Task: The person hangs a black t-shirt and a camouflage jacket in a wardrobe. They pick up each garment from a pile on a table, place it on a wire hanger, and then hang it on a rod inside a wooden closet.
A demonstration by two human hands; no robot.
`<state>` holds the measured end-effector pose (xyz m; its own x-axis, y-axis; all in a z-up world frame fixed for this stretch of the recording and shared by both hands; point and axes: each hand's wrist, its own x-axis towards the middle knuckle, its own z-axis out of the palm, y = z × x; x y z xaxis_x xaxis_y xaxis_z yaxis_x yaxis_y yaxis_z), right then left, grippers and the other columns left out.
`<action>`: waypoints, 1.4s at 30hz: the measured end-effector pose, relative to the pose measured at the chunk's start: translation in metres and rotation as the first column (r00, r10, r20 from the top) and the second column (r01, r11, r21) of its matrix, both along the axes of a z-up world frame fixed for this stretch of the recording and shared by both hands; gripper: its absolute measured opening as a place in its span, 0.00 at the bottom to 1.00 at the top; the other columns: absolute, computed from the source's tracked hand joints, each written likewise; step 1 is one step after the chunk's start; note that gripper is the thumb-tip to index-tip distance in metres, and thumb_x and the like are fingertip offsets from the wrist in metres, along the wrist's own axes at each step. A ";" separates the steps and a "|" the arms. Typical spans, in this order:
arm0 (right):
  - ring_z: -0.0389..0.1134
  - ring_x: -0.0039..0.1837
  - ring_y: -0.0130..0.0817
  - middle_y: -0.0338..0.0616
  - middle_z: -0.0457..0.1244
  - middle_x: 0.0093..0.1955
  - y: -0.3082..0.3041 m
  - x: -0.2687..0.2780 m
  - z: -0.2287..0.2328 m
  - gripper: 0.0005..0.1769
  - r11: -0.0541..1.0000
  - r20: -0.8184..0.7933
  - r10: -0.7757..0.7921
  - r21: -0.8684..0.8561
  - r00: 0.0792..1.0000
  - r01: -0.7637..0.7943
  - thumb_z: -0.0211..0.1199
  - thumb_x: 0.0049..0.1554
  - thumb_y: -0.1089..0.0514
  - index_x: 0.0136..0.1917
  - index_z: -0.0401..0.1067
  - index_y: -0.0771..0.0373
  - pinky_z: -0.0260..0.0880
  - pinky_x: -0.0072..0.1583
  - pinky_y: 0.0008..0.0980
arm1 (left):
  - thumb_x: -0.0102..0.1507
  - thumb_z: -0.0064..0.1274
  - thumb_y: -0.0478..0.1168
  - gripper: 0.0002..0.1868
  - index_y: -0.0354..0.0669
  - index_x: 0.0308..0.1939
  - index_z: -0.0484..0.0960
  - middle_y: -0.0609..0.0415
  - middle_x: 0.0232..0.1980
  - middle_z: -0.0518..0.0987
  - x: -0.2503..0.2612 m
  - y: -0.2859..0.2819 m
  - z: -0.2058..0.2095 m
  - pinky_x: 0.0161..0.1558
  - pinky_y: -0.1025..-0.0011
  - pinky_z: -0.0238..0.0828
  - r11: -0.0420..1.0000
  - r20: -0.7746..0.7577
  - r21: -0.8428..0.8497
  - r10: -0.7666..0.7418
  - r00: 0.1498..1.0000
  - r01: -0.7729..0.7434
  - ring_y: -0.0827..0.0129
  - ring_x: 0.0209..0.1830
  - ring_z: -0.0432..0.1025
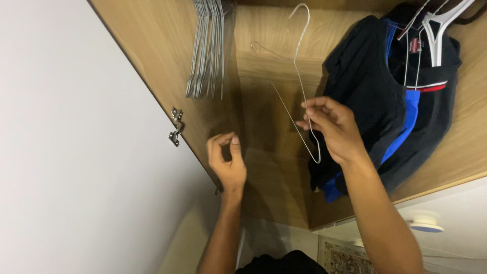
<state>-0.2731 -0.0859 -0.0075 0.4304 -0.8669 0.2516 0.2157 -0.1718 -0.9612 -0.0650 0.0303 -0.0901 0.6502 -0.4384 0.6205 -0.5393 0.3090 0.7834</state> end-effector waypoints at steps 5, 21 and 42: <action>0.67 0.46 0.26 0.40 0.63 0.43 0.029 -0.054 -0.042 0.09 0.986 0.068 0.031 0.161 0.997 -0.042 0.56 0.64 0.66 0.57 0.72 0.70 0.79 0.60 0.51 | 0.67 0.55 0.49 0.28 0.33 0.64 0.72 0.47 0.54 0.79 -0.011 -0.037 -0.037 0.48 0.68 0.73 0.906 -0.408 0.171 -0.291 0.865 0.386 0.65 0.46 0.73; 0.65 0.38 0.26 0.39 0.61 0.34 0.049 -0.119 -0.121 0.13 0.929 -0.294 0.284 0.321 0.912 -0.186 0.56 0.63 0.60 0.57 0.74 0.67 0.82 0.44 0.41 | 0.72 0.42 0.53 0.28 0.41 0.70 0.69 0.46 0.52 0.79 0.025 0.021 -0.054 0.37 0.67 0.76 0.851 -0.784 -0.081 -0.375 0.494 0.518 0.65 0.34 0.78; 0.71 0.55 0.41 0.50 0.67 0.55 0.004 -0.105 -0.169 0.13 0.598 0.316 0.517 0.531 0.795 -0.600 0.52 0.68 0.59 0.62 0.69 0.65 0.75 0.56 0.48 | 0.72 0.45 0.49 0.21 0.35 0.59 0.74 0.47 0.48 0.80 -0.084 0.192 -0.084 0.37 0.62 0.82 0.913 -0.844 -0.250 -0.042 0.534 -0.323 0.63 0.32 0.80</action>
